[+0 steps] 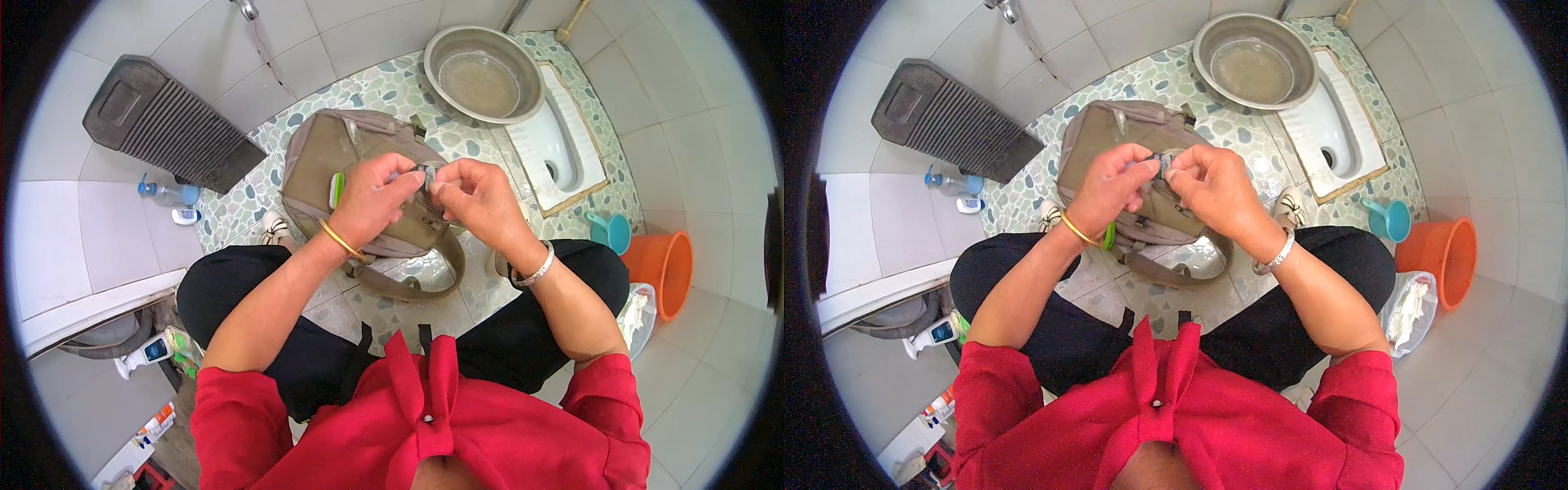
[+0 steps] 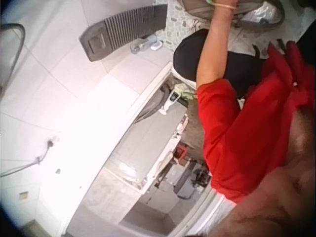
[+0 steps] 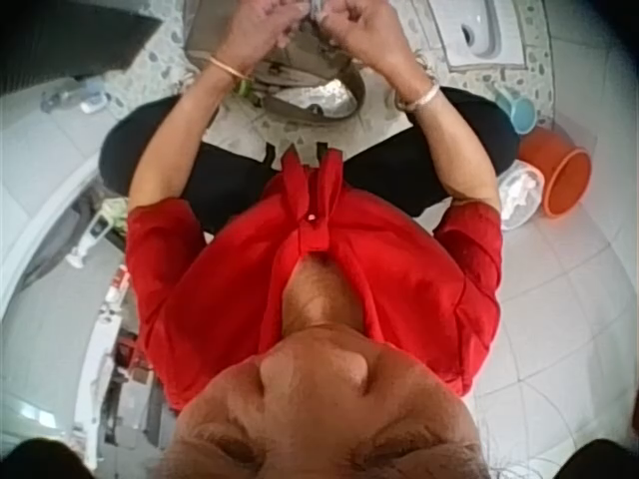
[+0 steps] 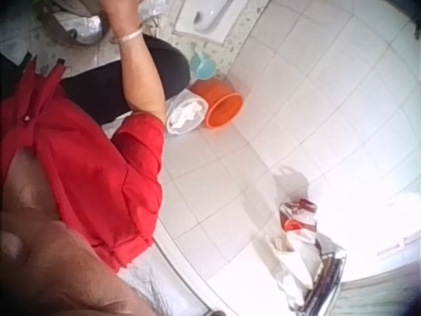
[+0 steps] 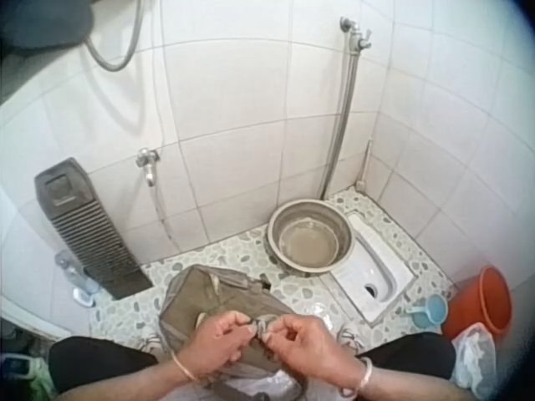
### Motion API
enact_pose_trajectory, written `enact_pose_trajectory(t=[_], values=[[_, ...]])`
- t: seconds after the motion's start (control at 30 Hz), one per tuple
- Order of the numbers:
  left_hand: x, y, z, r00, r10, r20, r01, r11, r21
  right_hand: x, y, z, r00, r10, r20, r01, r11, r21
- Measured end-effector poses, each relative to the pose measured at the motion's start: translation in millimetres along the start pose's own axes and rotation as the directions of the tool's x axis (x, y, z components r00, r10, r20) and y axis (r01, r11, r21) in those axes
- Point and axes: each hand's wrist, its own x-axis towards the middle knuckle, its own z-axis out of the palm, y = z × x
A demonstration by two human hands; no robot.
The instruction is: Repairing a buckle on a backpack while squatting on a tiled floor.
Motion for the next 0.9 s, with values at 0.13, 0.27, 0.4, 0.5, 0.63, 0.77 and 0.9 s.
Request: enact_pose_trajectory(t=[0.13,0.27,0.4,0.5,0.63,0.77,0.9], values=[[3.1,-10.2,0.0,0.981,0.191,0.012,-0.191,0.975,0.114,0.2,-5.0,0.4,0.992,0.128,0.006,-0.127,0.982,0.136],[2.3,-8.5,0.9,0.837,0.547,-0.025,-0.458,0.724,0.517,-0.4,-6.7,0.1,0.99,0.138,0.008,-0.137,0.974,0.18],[-2.7,-8.0,3.2,0.892,0.444,-0.084,-0.342,0.785,0.516,-0.4,0.9,4.9,0.989,0.141,0.052,-0.149,0.963,0.224],[-2.2,-10.4,6.6,0.938,0.308,-0.159,-0.281,0.944,0.172,1.3,3.8,8.1,0.983,0.163,0.083,-0.176,0.966,0.191],[0.6,-13.0,9.7,0.942,0.266,-0.206,-0.235,0.958,0.164,4.0,8.0,12.8,0.997,0.075,-0.013,-0.072,0.987,0.14],[5.5,-10.1,10.1,0.955,0.231,-0.185,-0.203,0.966,0.158,5.3,6.9,14.4,0.996,0.06,-0.059,-0.049,0.984,0.172],[8.8,-9.4,10.1,0.96,0.179,-0.217,-0.154,0.98,0.128,7.3,8.3,13.8,0.996,0.079,-0.028,-0.07,0.97,0.232]])
